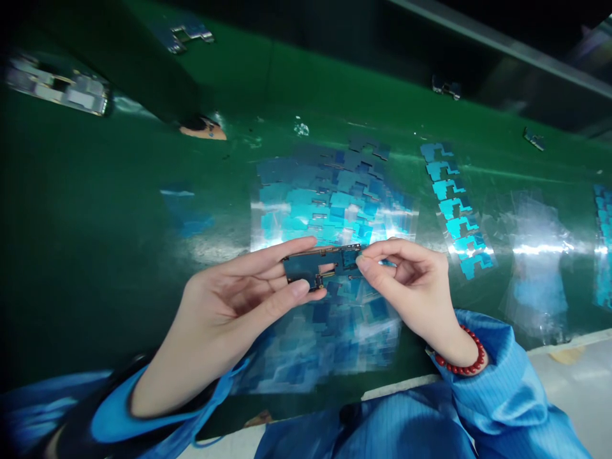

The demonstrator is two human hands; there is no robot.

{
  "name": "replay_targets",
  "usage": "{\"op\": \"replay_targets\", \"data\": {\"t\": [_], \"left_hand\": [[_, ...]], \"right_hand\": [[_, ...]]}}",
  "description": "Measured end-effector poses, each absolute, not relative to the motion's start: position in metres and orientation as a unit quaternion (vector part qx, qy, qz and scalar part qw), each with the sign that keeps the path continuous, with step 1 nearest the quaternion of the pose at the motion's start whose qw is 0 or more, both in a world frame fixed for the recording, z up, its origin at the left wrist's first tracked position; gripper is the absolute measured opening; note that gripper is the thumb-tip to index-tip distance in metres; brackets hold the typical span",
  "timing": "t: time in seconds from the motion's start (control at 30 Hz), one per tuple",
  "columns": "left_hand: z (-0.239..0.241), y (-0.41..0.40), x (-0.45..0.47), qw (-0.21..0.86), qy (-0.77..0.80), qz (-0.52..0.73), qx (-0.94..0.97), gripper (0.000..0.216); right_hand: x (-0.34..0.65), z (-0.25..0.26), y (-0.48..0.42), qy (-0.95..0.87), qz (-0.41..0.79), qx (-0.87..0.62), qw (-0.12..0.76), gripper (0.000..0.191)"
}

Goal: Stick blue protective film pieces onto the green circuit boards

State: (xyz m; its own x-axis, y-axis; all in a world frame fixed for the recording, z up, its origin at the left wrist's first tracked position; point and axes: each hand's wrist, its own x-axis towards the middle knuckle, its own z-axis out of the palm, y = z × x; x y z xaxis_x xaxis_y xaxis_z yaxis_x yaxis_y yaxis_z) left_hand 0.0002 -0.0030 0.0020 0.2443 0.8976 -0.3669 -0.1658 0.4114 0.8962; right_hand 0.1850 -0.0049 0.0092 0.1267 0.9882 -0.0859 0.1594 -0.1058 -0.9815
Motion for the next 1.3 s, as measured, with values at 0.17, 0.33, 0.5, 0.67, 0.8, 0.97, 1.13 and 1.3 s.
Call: {"op": "replay_targets", "data": {"t": [0.17, 0.33, 0.5, 0.67, 0.8, 0.97, 1.13, 1.3], "left_hand": [[-0.004, -0.002, -0.001, 0.701, 0.451, 0.394, 0.386, 0.038], [-0.003, -0.001, -0.002, 0.739, 0.408, 0.417, 0.337, 0.036], [0.001, 0.001, -0.004, 0.765, 0.392, 0.413, 0.301, 0.04], [-0.002, 0.0, -0.004, 0.762, 0.376, 0.419, 0.318, 0.037], [0.003, -0.001, -0.001, 0.744, 0.426, 0.409, 0.312, 0.041], [0.005, -0.002, 0.0, 0.736, 0.428, 0.41, 0.328, 0.045], [0.004, -0.002, 0.0, 0.742, 0.426, 0.411, 0.313, 0.042], [0.005, -0.002, 0.001, 0.736, 0.427, 0.414, 0.323, 0.044]], "right_hand": [[0.186, 0.009, -0.005, -0.484, 0.452, -0.594, 0.456, 0.021], [0.186, 0.009, -0.005, -0.486, 0.452, -0.59, 0.459, 0.022], [0.187, 0.007, -0.006, -0.491, 0.444, -0.596, 0.454, 0.02], [0.185, 0.007, -0.005, -0.5, 0.428, -0.606, 0.447, 0.016], [0.185, 0.009, -0.005, -0.502, 0.422, -0.614, 0.439, 0.012], [0.186, 0.008, -0.005, -0.503, 0.423, -0.611, 0.441, 0.013], [0.186, 0.007, -0.004, -0.503, 0.434, -0.599, 0.446, 0.016], [0.186, 0.008, -0.004, -0.504, 0.423, -0.61, 0.441, 0.012]]}}
